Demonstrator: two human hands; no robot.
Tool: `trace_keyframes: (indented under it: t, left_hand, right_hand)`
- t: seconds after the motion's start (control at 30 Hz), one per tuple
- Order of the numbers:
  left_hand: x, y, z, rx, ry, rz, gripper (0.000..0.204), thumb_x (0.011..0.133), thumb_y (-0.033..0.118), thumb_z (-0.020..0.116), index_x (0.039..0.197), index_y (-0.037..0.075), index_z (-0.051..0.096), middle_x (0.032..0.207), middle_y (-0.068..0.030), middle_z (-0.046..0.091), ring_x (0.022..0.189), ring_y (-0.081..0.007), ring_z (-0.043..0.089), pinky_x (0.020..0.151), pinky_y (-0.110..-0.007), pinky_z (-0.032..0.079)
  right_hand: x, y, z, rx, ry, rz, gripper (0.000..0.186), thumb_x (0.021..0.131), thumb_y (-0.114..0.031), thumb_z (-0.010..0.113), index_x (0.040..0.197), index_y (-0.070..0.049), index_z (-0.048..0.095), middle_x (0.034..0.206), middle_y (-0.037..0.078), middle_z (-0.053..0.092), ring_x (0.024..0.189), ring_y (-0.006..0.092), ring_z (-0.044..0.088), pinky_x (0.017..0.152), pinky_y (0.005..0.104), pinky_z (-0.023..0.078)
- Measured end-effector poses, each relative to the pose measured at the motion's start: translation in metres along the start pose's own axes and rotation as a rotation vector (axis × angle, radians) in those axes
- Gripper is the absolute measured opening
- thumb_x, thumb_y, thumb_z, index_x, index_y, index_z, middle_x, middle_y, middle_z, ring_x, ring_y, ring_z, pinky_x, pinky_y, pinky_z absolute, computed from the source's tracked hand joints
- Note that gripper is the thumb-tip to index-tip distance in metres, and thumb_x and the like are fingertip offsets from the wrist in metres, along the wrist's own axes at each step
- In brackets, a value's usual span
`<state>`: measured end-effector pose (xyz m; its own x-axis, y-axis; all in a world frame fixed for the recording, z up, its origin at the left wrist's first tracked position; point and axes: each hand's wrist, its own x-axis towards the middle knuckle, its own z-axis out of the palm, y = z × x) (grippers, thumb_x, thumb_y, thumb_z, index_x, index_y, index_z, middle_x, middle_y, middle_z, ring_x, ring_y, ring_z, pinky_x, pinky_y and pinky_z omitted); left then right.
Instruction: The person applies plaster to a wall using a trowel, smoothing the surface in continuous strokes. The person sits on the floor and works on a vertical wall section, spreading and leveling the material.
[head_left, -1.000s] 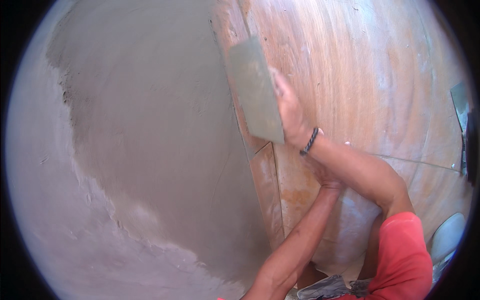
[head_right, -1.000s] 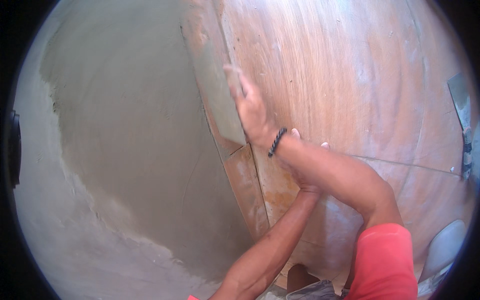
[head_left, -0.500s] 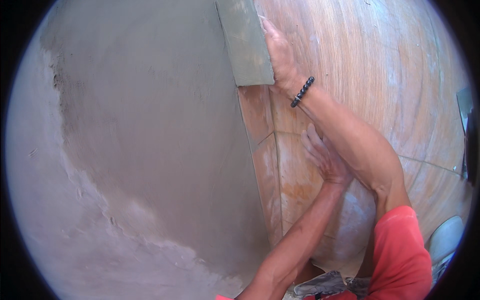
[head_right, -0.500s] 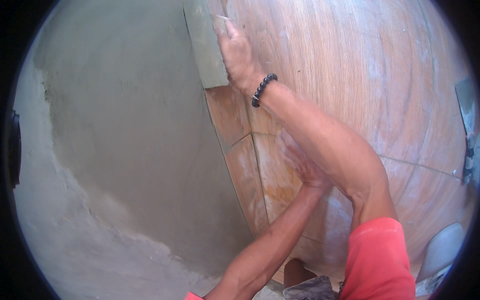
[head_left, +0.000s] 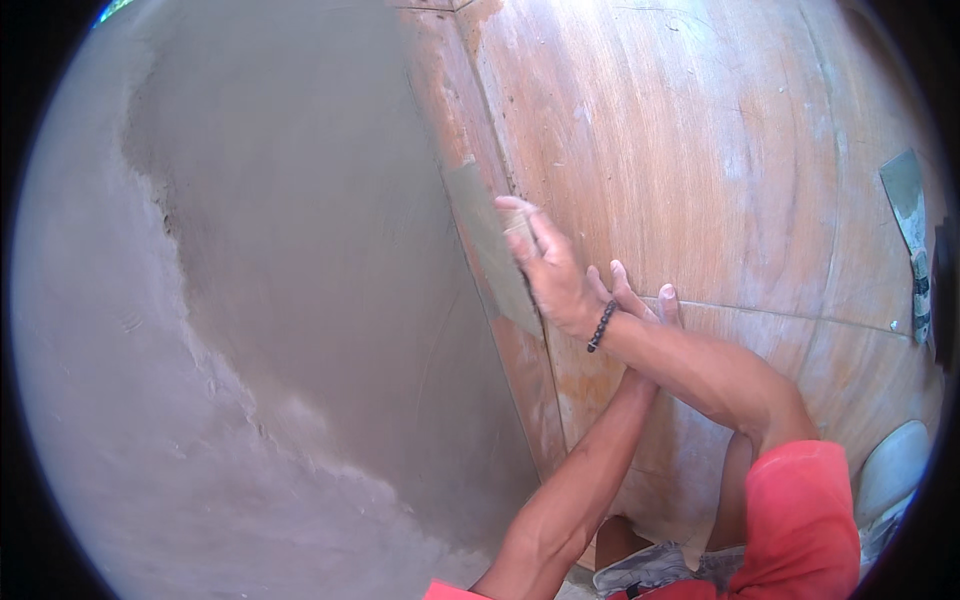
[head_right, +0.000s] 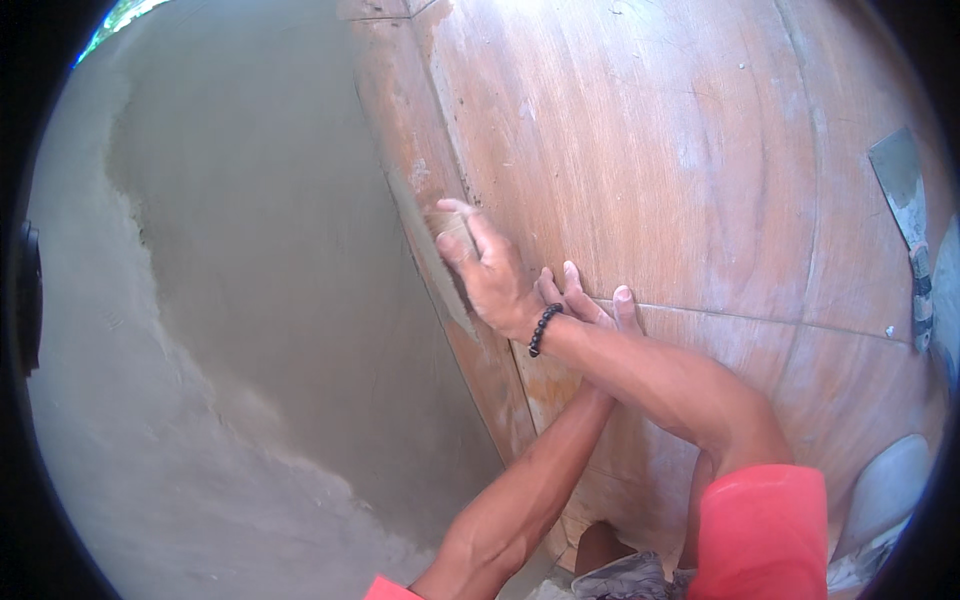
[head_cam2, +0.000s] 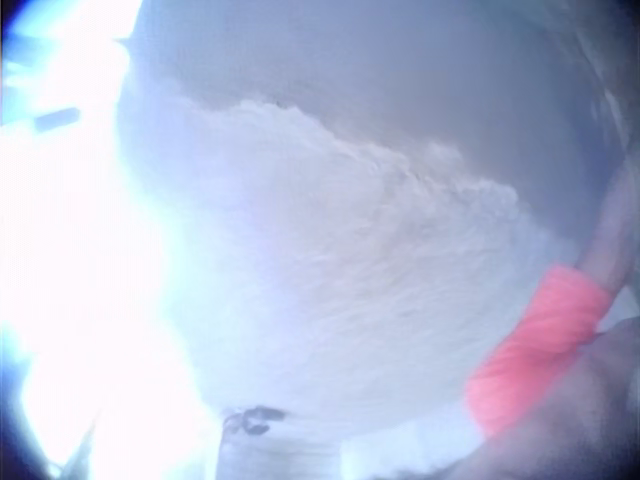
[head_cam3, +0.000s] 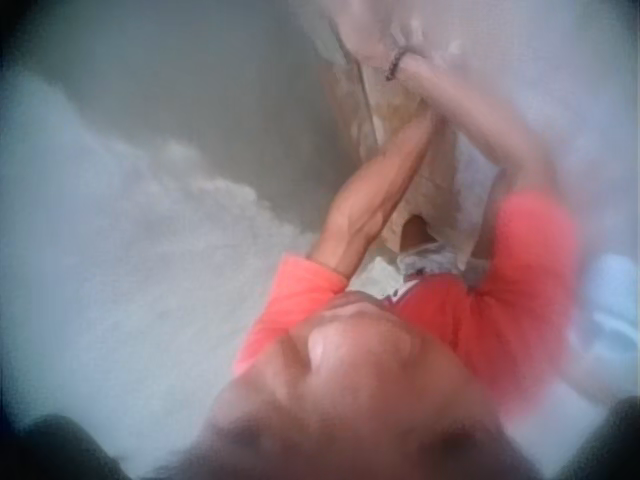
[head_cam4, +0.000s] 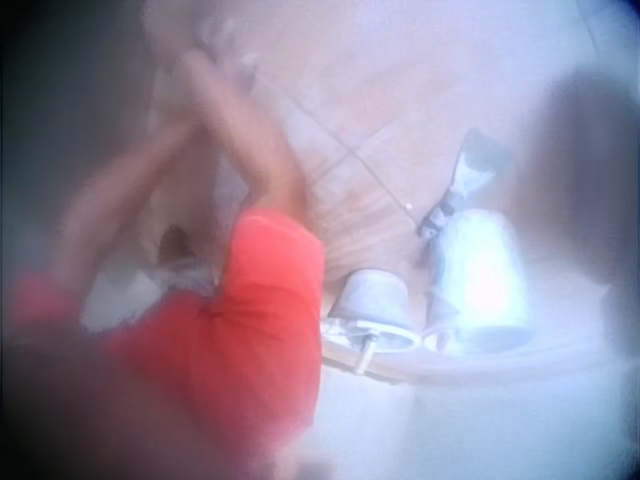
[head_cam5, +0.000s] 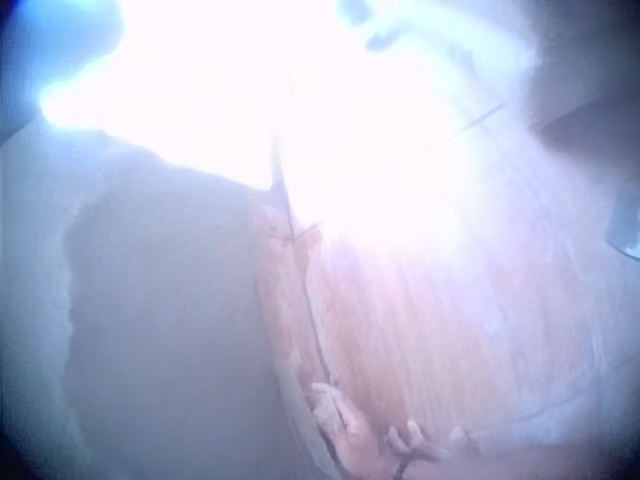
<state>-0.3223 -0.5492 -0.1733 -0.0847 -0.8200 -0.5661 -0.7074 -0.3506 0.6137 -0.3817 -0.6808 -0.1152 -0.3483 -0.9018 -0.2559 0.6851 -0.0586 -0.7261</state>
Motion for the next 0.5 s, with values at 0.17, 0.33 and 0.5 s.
trace_keyframes:
  t: [0.17,0.33,0.5]
  left_hand:
    - [0.002,0.005,0.011,0.61,0.289,0.303,0.088,0.087,0.047,0.06,0.15,0.004,0.018,0.155,-0.0253,0.014,0.142,-0.0493,0.015,0.109,-0.061,0.017]
    - [0.011,0.011,0.016,0.779,0.409,0.421,0.085,0.088,0.045,0.059,0.15,0.006,0.017,0.155,-0.0225,0.016,0.142,-0.049,0.015,0.108,-0.061,0.017]
    - [0.007,-0.036,0.011,0.382,0.145,0.217,0.085,0.092,0.046,0.057,0.153,0.004,0.015,0.156,-0.0231,0.017,0.142,-0.048,0.016,0.111,-0.061,0.016]
  right_hand:
    - [0.075,-0.005,-0.026,0.249,0.038,0.092,0.046,0.102,-0.039,0.05,0.13,-0.004,0.051,0.117,0.015,0.062,0.112,0.0201,0.057,0.101,0.035,0.044]
    - [0.109,-0.009,-0.026,0.425,-0.025,0.054,0.048,0.101,-0.042,0.053,0.126,-0.002,0.052,0.11,0.01,0.062,0.102,0.0159,0.058,0.092,0.0328,0.049]
    - [0.095,-0.014,0.015,0.074,0.06,-0.173,0.05,0.097,-0.039,0.057,0.126,0.002,0.051,0.109,0.018,0.065,0.102,0.0201,0.063,0.086,0.0343,0.053]
